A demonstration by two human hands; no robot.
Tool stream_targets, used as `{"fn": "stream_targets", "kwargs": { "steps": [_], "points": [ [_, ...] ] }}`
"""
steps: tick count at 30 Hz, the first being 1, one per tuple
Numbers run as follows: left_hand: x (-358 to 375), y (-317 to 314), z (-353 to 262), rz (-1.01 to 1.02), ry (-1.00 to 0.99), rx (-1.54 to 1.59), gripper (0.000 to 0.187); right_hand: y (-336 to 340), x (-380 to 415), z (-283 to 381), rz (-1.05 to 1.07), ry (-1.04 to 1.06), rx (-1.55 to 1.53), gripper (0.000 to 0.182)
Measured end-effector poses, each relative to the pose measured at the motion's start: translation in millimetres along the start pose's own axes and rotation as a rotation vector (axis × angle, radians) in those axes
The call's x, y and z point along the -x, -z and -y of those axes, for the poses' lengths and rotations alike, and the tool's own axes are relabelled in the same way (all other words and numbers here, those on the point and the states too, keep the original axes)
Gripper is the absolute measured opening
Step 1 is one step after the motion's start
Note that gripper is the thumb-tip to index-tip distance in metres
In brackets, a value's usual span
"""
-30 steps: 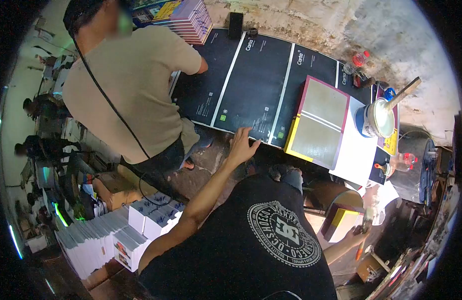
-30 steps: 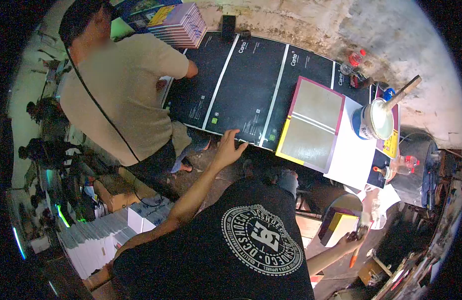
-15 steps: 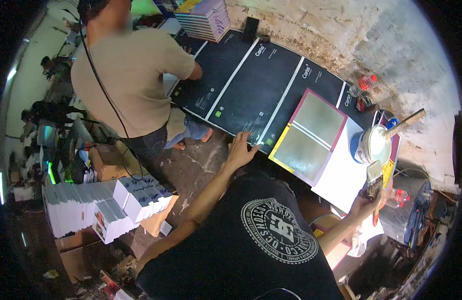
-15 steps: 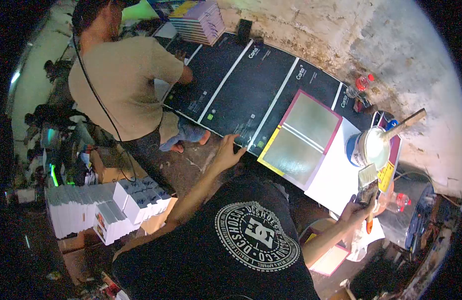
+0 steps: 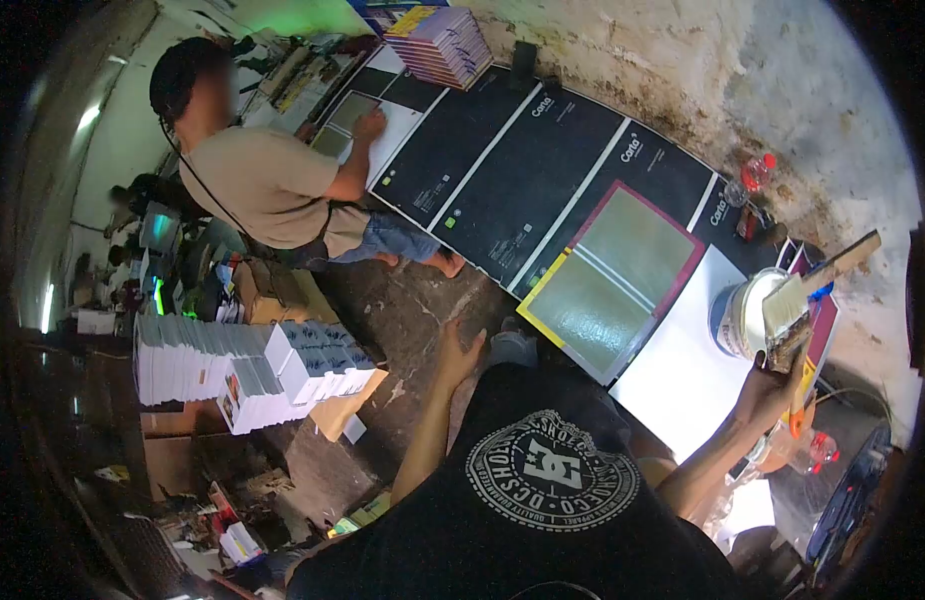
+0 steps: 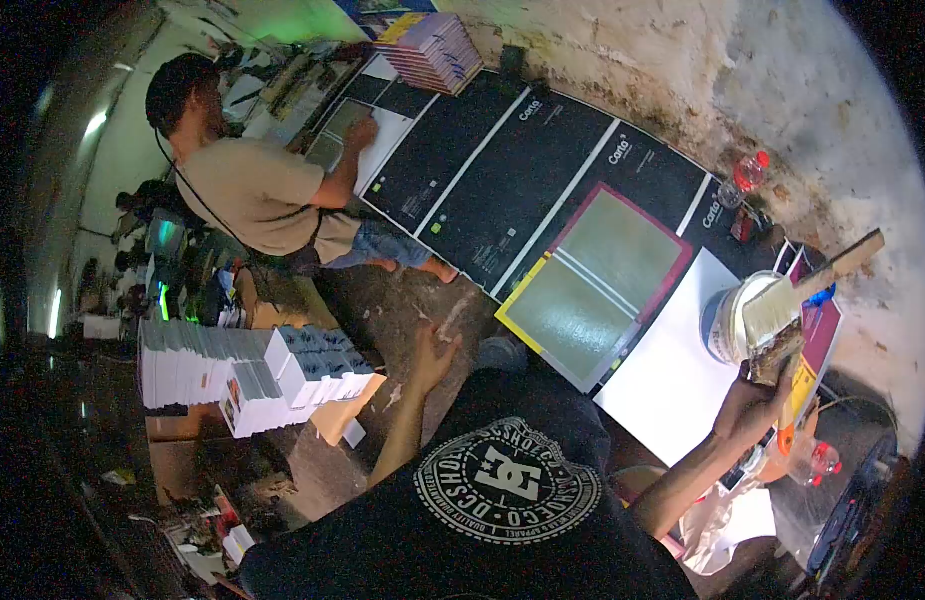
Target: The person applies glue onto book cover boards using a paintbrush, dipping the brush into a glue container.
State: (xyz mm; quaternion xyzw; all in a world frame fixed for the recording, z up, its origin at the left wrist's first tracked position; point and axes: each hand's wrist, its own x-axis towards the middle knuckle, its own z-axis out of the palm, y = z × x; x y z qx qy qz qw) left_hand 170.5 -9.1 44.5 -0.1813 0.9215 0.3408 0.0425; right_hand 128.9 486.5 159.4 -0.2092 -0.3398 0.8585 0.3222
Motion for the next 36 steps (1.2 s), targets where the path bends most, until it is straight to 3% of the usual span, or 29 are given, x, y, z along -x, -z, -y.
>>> {"fn": "stream_targets", "kwargs": {
  "steps": [3, 6, 9, 11, 15, 18, 21, 23, 26, 29, 32, 33, 35, 36],
  "points": [
    [16.9, -4.3, -8.0, -0.034, 0.080, 0.004, 0.066, -30.5, -8.4, 4.3, 0.101, 0.008, -0.065, 0.060],
    [17.3, -3.4, -17.2, -0.072, 0.030, 0.009, 0.064, -50.3, -24.7, -9.6, 0.176, -0.062, -0.147, 0.061],
    [6.9, -6.3, -50.9, -0.045, -0.084, -0.011, 0.059, -42.3, -53.5, -47.9, 0.241, -0.226, -0.132, 0.051],
    [2.4, -13.3, -85.7, -0.019, -0.287, -0.117, 0.052, -70.8, -48.0, -61.9, 0.314, -0.302, -0.174, 0.044],
    [-1.6, -41.9, -141.1, 0.106, -0.533, -0.226, 0.041, -120.5, -67.9, -97.5, 0.500, -0.181, -0.004, 0.045],
    [-5.4, -71.0, -160.8, 0.229, -0.506, -0.330, 0.041, -143.4, -97.7, -146.2, 0.454, 0.167, 0.545, 0.028],
    [-14.7, -95.5, -157.2, 0.291, -0.369, -0.497, 0.056, -144.7, -121.2, -185.0, 0.842, 0.586, 0.996, 0.031],
    [-16.4, -97.6, -154.0, 0.299, -0.315, -0.561, 0.062, -129.0, -138.9, -219.5, 1.140, 0.249, 1.300, 0.033],
    [-14.7, -97.9, -151.5, 0.343, -0.258, -0.547, 0.074, -105.3, -146.2, -266.3, 1.610, 0.222, 1.236, 0.038],
    [-19.1, -99.1, -147.7, 0.420, -0.241, -0.537, 0.077, -144.5, -157.3, -253.0, 1.359, 0.011, 1.576, 0.032],
    [-18.5, -96.9, -152.6, 0.412, -0.233, -0.583, 0.078, -170.6, -196.3, -254.9, 1.127, 0.411, 1.755, 0.043],
    [-18.0, -96.2, -150.0, 0.402, -0.241, -0.583, 0.077, -176.8, -191.8, -251.0, 1.019, 0.534, 1.615, 0.042],
    [-20.3, -98.1, -147.6, 0.375, -0.266, -0.575, 0.073, -182.4, -210.4, -237.6, 0.928, 0.395, 1.605, 0.045],
    [-25.9, -99.3, -145.5, 0.385, -0.272, -0.575, 0.070, -183.5, -201.4, -224.8, 0.810, 0.464, 1.436, 0.043]
  ]
}}
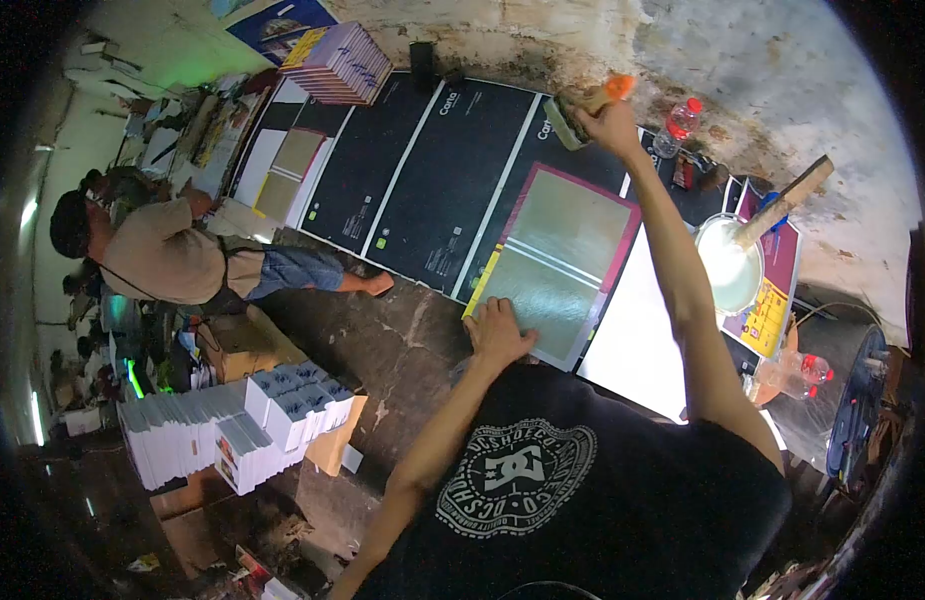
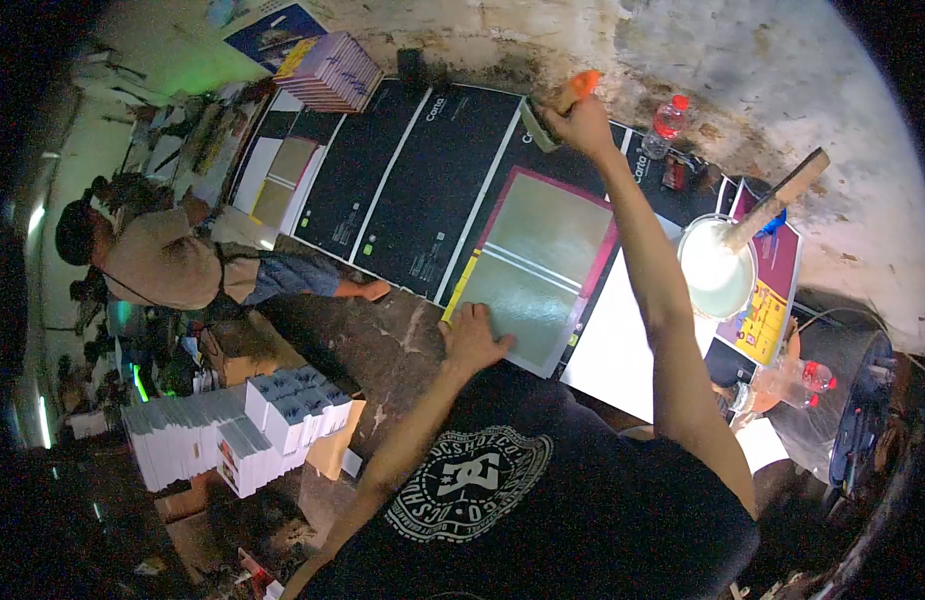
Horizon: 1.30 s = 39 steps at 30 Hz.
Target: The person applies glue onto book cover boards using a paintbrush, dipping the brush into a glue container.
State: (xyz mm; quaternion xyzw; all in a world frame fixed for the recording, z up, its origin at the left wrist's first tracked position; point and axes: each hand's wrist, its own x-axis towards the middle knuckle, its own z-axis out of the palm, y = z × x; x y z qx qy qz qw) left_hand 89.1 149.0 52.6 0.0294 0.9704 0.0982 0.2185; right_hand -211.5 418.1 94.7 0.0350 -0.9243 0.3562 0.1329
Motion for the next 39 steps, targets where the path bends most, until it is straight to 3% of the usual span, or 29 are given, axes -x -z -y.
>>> {"fn": "stream_targets", "kwargs": {
  "steps": [2, 6, 8, 10, 13, 15, 17, 22, 27, 31, 34, 39],
  "points": [
    [-19.8, 4.5, 9.1, 0.016, -0.029, -0.005, 0.062, 27.6, 43.5, 31.6, -0.356, 0.011, -0.232, 0.040],
    [-79.1, 48.0, -5.4, -0.191, -0.330, 0.149, 0.047, 73.2, 147.2, 75.8, -0.626, -0.231, -0.479, 0.032],
    [-123.1, 65.3, -22.2, -0.223, -0.481, 0.121, 0.044, 60.9, 197.8, 56.4, -0.560, -0.351, -0.213, 0.029],
    [-168.2, 76.4, -45.3, -0.240, -0.585, 0.057, 0.048, 37.4, 232.1, 53.2, -0.526, -0.324, -0.068, 0.026],
    [-207.7, 83.7, -77.3, -0.189, -0.747, -0.033, 0.057, -4.3, 255.9, 56.0, -0.468, -0.528, -0.074, 0.030],
    [-226.9, 81.4, -98.5, -0.126, -0.813, -0.093, 0.063, -33.5, 262.8, 54.1, -0.458, -0.481, -0.002, 0.029],
    [-241.4, 70.1, -115.1, -0.044, -0.822, -0.164, 0.064, -42.1, 255.8, 81.6, -0.437, -0.593, 0.010, 0.024],
    [-259.6, 80.5, -121.7, 0.129, -0.805, -0.339, 0.062, -47.2, 258.2, 65.7, -0.419, -0.647, 0.072, 0.024],
    [-279.7, 120.1, -65.5, 0.068, -0.790, -0.480, 0.066, -50.6, 254.3, 70.7, -0.447, -0.691, 0.107, 0.024],
    [-316.2, 157.4, 4.3, 0.124, -0.514, -0.417, 0.078, -48.4, 249.9, 74.4, -0.463, -0.732, 0.089, 0.026],
    [-324.0, 154.5, 26.5, 0.126, -0.363, -0.148, 0.084, -51.9, 249.4, 67.3, -0.498, -0.643, 0.112, 0.025],
    [-294.0, 122.1, 6.6, 0.253, -0.448, 0.003, 0.094, -50.5, 247.5, 70.3, -0.476, -0.672, 0.098, 0.020]
  ]
}}
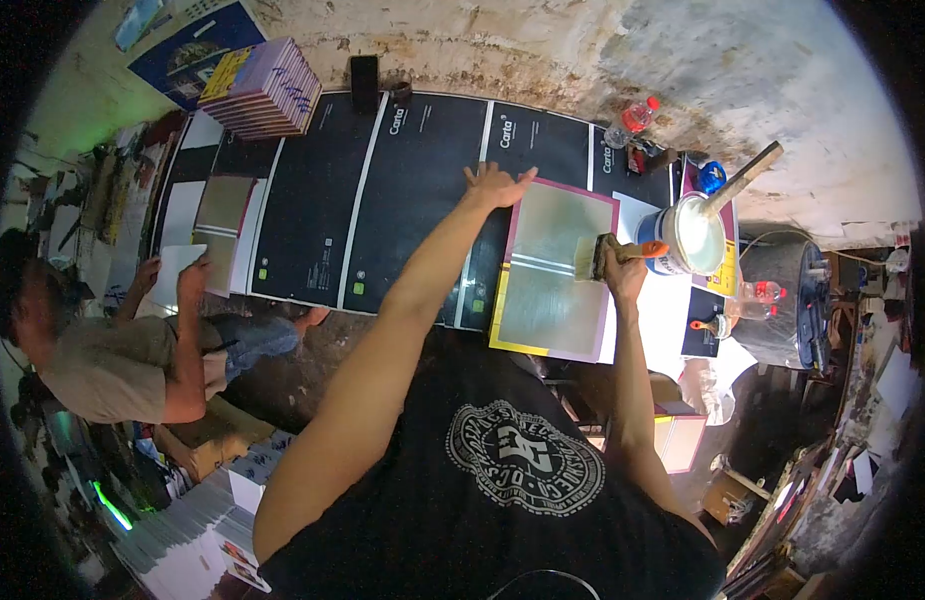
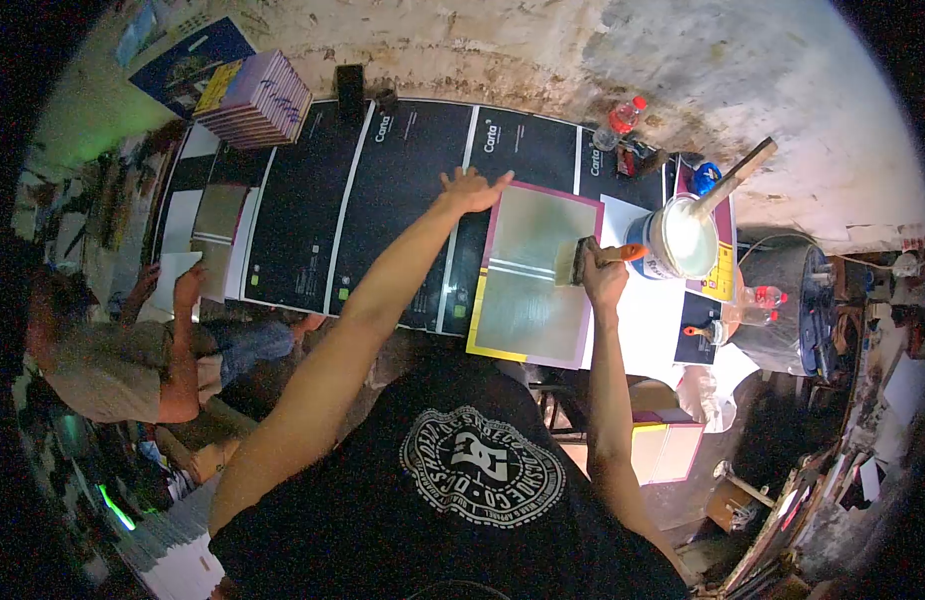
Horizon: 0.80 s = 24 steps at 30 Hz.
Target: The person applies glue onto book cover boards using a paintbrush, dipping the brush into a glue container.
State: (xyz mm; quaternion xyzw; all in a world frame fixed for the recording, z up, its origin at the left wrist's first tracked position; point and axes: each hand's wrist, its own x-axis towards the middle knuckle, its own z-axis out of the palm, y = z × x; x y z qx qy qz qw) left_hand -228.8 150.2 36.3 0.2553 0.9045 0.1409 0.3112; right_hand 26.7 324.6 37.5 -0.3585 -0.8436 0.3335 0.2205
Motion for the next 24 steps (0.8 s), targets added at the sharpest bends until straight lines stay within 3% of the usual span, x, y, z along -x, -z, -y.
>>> {"fn": "stream_targets", "kwargs": {
  "steps": [6, 8, 10, 13, 16, 20, 24],
  "points": [
    [59.3, -39.1, -7.6, 0.094, -0.123, -0.147, 0.097, -1.0, -4.2, -2.0, -0.007, 0.022, 0.028, 0.024],
    [110.2, -81.6, 4.9, -0.046, -0.219, -0.186, 0.095, -1.8, -2.7, 4.1, -0.010, -0.005, 0.005, 0.026],
    [164.3, -94.5, 15.6, 0.151, -0.158, -0.177, 0.087, -1.9, -6.2, -4.2, -0.019, -0.010, -0.010, 0.028],
    [190.6, -72.5, 30.6, 0.144, 0.010, 0.016, 0.078, 3.5, -11.7, -9.1, -0.003, 0.014, 0.011, 0.029],
    [139.5, -96.2, 50.4, -0.345, 0.020, 0.423, 0.079, 17.5, 1.9, 21.3, -0.072, -0.042, -0.002, 0.030],
    [91.6, -98.7, 11.8, -0.343, 0.069, 0.435, 0.084, 24.9, 21.8, 29.3, -0.187, 0.006, -0.101, 0.030],
    [85.9, -87.5, -15.6, -0.218, 0.147, 0.347, 0.091, 59.2, 48.7, 15.7, -0.307, -0.099, -0.158, 0.023]
  ]
}}
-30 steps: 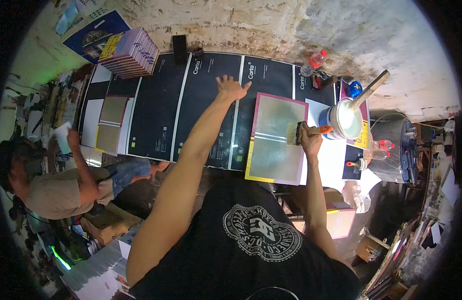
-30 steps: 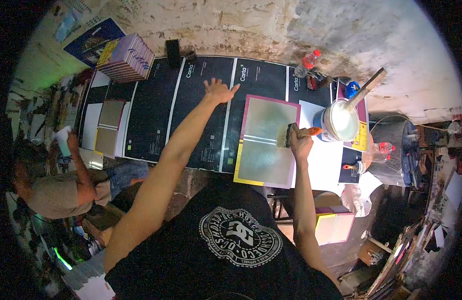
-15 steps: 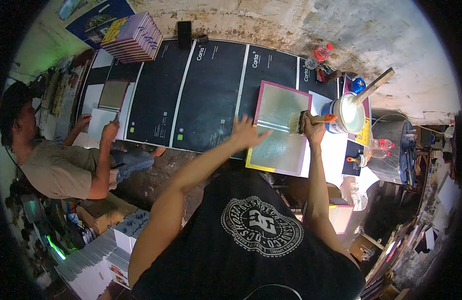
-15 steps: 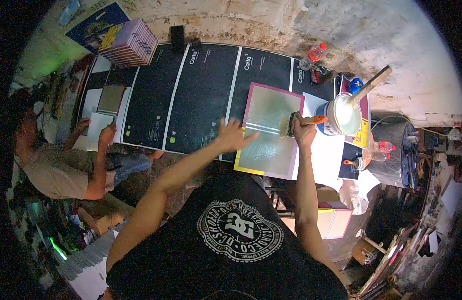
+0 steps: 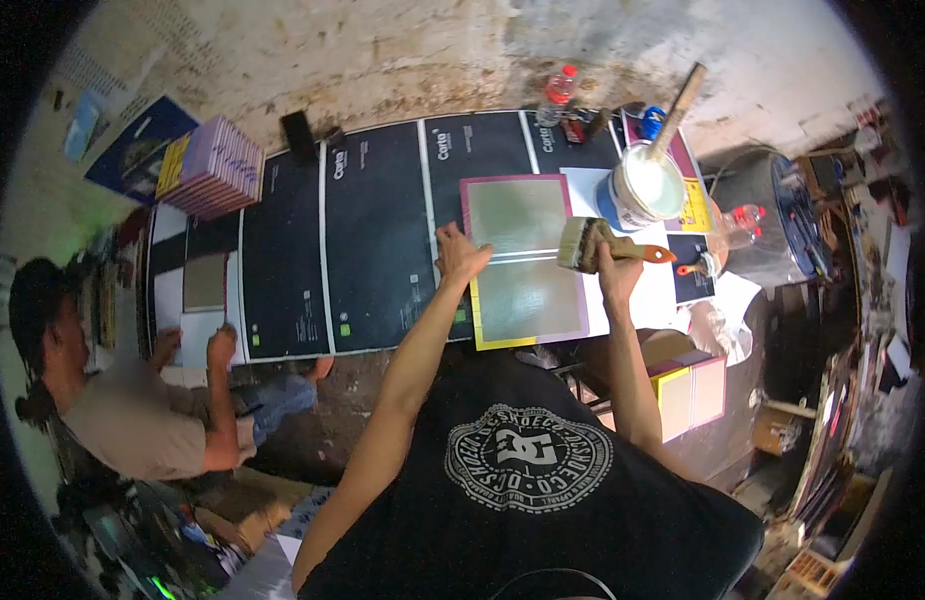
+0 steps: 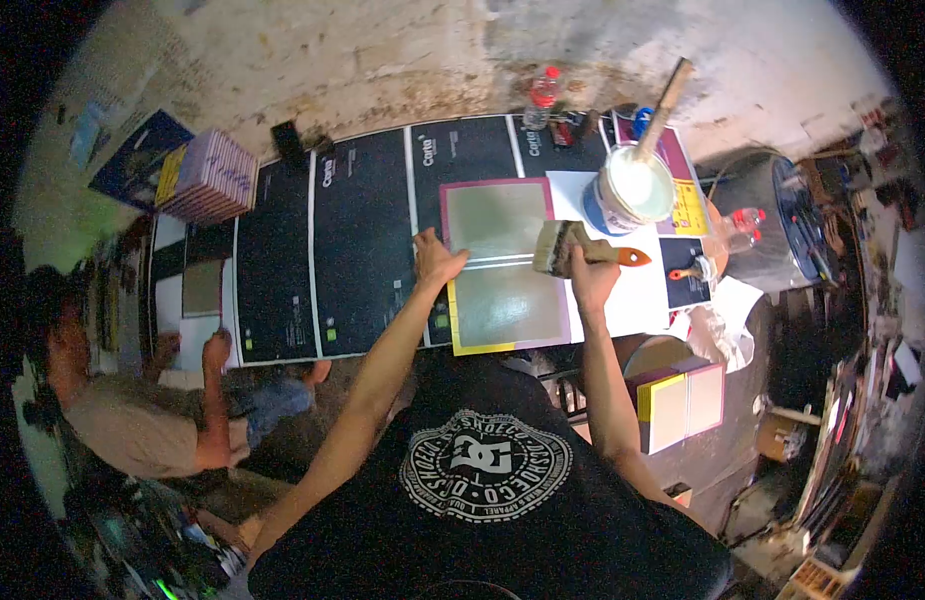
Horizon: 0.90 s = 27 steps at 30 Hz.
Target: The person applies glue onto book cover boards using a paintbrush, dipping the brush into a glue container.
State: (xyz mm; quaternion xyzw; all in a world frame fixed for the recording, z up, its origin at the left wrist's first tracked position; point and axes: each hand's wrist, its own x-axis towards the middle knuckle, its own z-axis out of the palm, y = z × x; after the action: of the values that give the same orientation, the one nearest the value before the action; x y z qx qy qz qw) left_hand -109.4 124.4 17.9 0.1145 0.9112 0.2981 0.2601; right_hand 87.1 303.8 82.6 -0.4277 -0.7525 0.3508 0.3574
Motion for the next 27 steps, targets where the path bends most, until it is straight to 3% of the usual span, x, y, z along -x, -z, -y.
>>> {"fn": "stream_targets", "kwargs": {
  "steps": [6, 7, 10, 11, 13, 15, 16, 18, 20, 22, 24, 26, 27],
  "points": [
    [-17.3, 9.5, 31.6, 0.001, 0.020, 0.027, 0.090, 92.2, -1.5, -48.8, -0.286, -0.038, -0.003, 0.025],
    [-20.4, 10.2, 38.8, -0.059, 0.005, 0.040, 0.081, 98.9, -6.1, -47.1, -0.306, -0.048, 0.059, 0.027],
    [-59.0, 3.6, 74.4, 0.118, 0.031, 0.232, 0.070, 78.5, -25.6, -54.8, -0.281, -0.086, -0.146, 0.027],
    [-67.9, -11.1, 88.4, -0.049, -0.049, 0.283, 0.044, 62.4, -30.1, -36.0, -0.223, -0.076, -0.072, 0.025],
    [-59.9, -3.3, 83.2, 0.038, -0.019, 0.358, 0.037, 1.4, -42.0, -43.1, -0.041, 0.019, -0.301, 0.026],
    [-65.7, -7.8, 90.3, 0.063, -0.028, 0.414, 0.028, -52.3, -50.6, -13.3, 0.235, 0.199, -0.121, 0.028],
    [-65.0, -5.0, 87.4, 0.079, 0.000, 0.410, 0.032, -79.4, -47.9, 8.1, 0.350, 0.189, -0.260, 0.030],
    [-58.4, 0.7, 83.2, 0.110, 0.063, 0.396, 0.041, -115.9, -49.1, 36.6, 0.527, 0.208, -0.097, 0.036],
    [-67.9, -7.0, 96.1, 0.129, 0.047, 0.423, 0.036, -159.1, -72.2, 12.1, 0.608, 0.405, 0.117, 0.041],
    [-54.3, 2.1, 86.4, 0.125, 0.036, 0.493, 0.023, -156.0, -106.8, 12.6, 0.715, 0.137, 0.328, 0.041],
    [-56.7, 2.9, 87.4, 0.136, 0.031, 0.504, 0.022, -137.5, -142.9, 13.1, 0.580, 0.161, 0.401, 0.041],
    [-50.8, 3.6, 89.4, 0.138, 0.022, 0.495, 0.020, -128.0, -162.9, 11.3, 0.379, 0.314, 0.545, 0.039],
    [-45.4, 8.4, 84.2, 0.134, 0.008, 0.477, 0.020, -128.3, -164.2, 12.3, 0.316, 0.355, 0.468, 0.039]
  ]
}}
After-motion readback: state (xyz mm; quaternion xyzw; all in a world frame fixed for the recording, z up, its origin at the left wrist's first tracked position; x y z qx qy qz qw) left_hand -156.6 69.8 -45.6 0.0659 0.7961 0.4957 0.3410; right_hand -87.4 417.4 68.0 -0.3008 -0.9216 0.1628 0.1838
